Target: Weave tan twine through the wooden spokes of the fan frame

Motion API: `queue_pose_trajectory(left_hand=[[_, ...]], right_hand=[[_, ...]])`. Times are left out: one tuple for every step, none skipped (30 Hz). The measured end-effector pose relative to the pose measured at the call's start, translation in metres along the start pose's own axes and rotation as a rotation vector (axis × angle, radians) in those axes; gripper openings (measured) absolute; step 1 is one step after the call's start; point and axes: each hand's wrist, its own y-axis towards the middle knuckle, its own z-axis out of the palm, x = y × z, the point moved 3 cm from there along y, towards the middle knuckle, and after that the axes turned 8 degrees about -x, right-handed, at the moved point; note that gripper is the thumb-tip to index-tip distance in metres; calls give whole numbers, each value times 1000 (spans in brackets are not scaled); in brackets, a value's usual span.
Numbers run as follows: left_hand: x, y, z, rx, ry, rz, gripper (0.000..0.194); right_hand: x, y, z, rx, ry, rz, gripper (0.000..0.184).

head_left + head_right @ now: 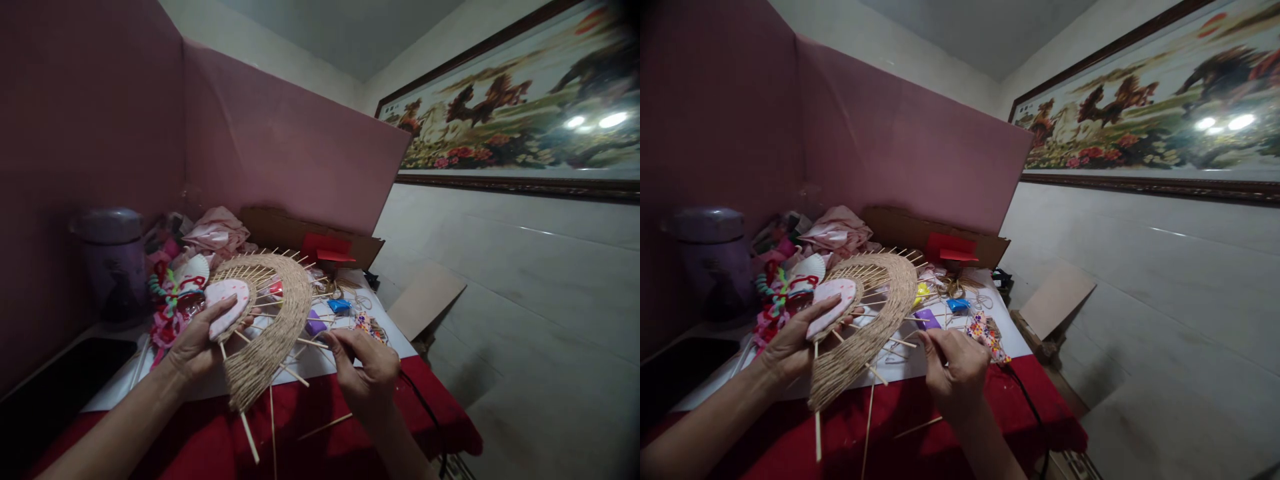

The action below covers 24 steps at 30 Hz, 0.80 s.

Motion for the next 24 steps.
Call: queue_pose_trajectory(left_hand=[[0, 0, 0, -5, 3, 10, 16], [0, 0, 0, -9, 4, 18, 16], [-1, 0, 0, -15, 6, 23, 17], [-1, 0, 0, -19, 7, 24, 17], [0, 1, 0, -19, 7, 20, 16], [0, 1, 0, -19, 8, 13, 16], [0, 1, 0, -15, 11, 10, 16], [0, 2, 0, -7, 14, 11, 16], [0, 2, 0, 2, 15, 14, 16], [0, 2, -1, 12, 15, 20, 17], [0, 2, -1, 19, 14, 30, 18], [-1, 2, -1, 24, 11, 39, 18], [-1, 1, -1, 28, 10, 44, 18], [-1, 1, 0, 31, 6, 45, 18], [-1, 0, 0, 30, 4, 44, 18], [-1, -1, 1, 26, 3, 40, 18], [-1, -1, 1, 18, 3, 38, 18], [-1, -1, 1, 6, 3, 37, 17], [-1, -2, 2, -5, 0, 37, 16], [-1, -2, 2, -13, -2, 34, 16], [-1, -1, 2, -18, -3, 32, 16], [-1, -1, 2, -22, -3, 29, 16], [-1, -1, 2, -21, 5, 26, 16], [-1, -2, 3, -19, 15, 25, 16]], right_hand=[[0, 1, 1, -2, 1, -1, 7], [0, 2, 1, -7, 2, -3, 7], [0, 2, 1, -12, 2, -6, 6], [1, 3, 2, -16, 0, -10, 6], [1, 4, 2, -18, -3, -13, 5], [1, 5, 2, -19, -8, -14, 5], [1, 6, 3, -18, -11, -13, 5], [1, 6, 3, -18, -12, -12, 5], [1, 6, 3, -19, -13, -9, 5], [1, 6, 3, -20, -14, -9, 5], [1, 6, 3, -22, -15, -11, 5], [1, 6, 3, -23, -14, -17, 6], [1, 6, 2, -24, -15, -27, 7], [1, 7, 2, -27, -20, -39, 7], [2, 7, 1, -31, -28, -50, 7], [2, 7, 1, -37, -38, -59, 6], [3, 7, 0, -40, -49, -62, 5], [3, 7, -1, -42, -59, -63, 5], [3, 7, -2, -42, -66, -63, 5], [3, 6, -2, -40, -68, -61, 5], [3, 6, -2, -36, -69, -62, 5], [3, 6, -2, -33, -70, -63, 5], [2, 6, -2, -30, -72, -62, 5], [2, 5, -2, -28, -74, -61, 5]])
